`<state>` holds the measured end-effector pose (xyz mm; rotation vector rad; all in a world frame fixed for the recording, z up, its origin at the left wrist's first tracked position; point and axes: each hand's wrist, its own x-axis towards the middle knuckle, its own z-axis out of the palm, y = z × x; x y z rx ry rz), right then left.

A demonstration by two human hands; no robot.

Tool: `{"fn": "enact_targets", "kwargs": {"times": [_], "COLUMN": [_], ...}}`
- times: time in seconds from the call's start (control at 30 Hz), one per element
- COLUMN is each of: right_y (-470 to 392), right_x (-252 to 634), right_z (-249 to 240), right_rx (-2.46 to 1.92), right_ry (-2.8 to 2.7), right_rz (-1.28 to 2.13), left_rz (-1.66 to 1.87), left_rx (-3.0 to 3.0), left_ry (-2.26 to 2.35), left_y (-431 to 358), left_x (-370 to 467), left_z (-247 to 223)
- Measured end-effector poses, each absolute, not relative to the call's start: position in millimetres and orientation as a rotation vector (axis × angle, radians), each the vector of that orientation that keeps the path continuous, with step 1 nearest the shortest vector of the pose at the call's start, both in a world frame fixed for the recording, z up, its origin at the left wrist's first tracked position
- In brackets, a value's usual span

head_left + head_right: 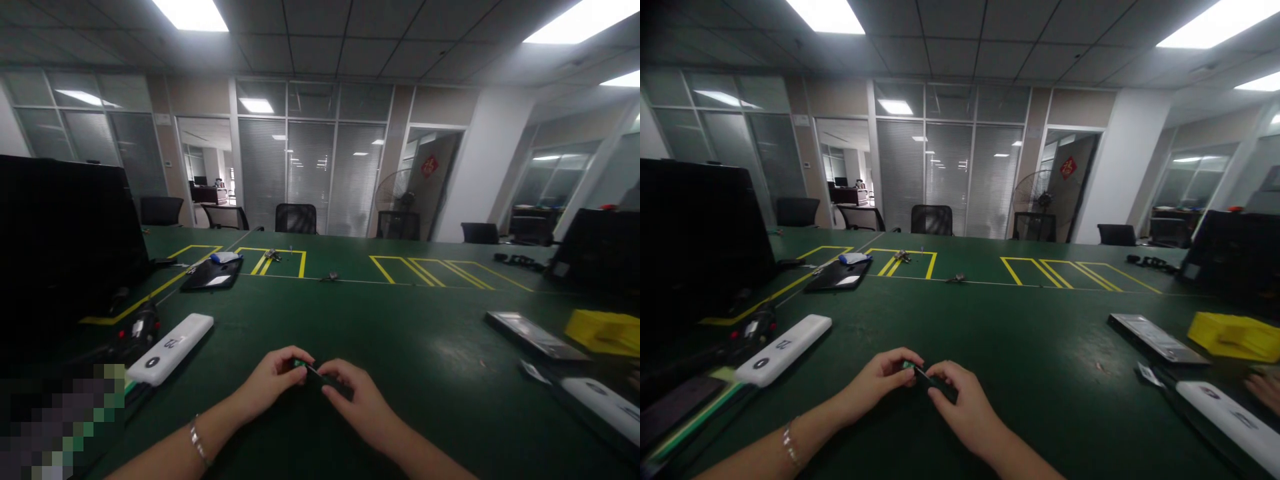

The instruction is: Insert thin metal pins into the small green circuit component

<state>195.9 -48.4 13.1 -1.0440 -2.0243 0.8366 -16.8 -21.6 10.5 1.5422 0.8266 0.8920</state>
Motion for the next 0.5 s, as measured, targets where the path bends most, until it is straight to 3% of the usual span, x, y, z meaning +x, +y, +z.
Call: {"fn": "enact_targets", "kwargs": {"times": [0.17, 0.5], "right_y": [-53, -52], "right_x": [195, 200], "right_z": [16, 12], "right_rx": [-1.031, -1.128], "right_ry": [-2.108, -2.095], "right_rz": [0.738, 0.609], "left_rz": [0.853, 0.868], "left_rx": [1.895, 2.043], "left_ry": [0.905, 0.967], "left_y": [-28, -28], "left_x": [-14, -17], "left_z": [16, 13]}}
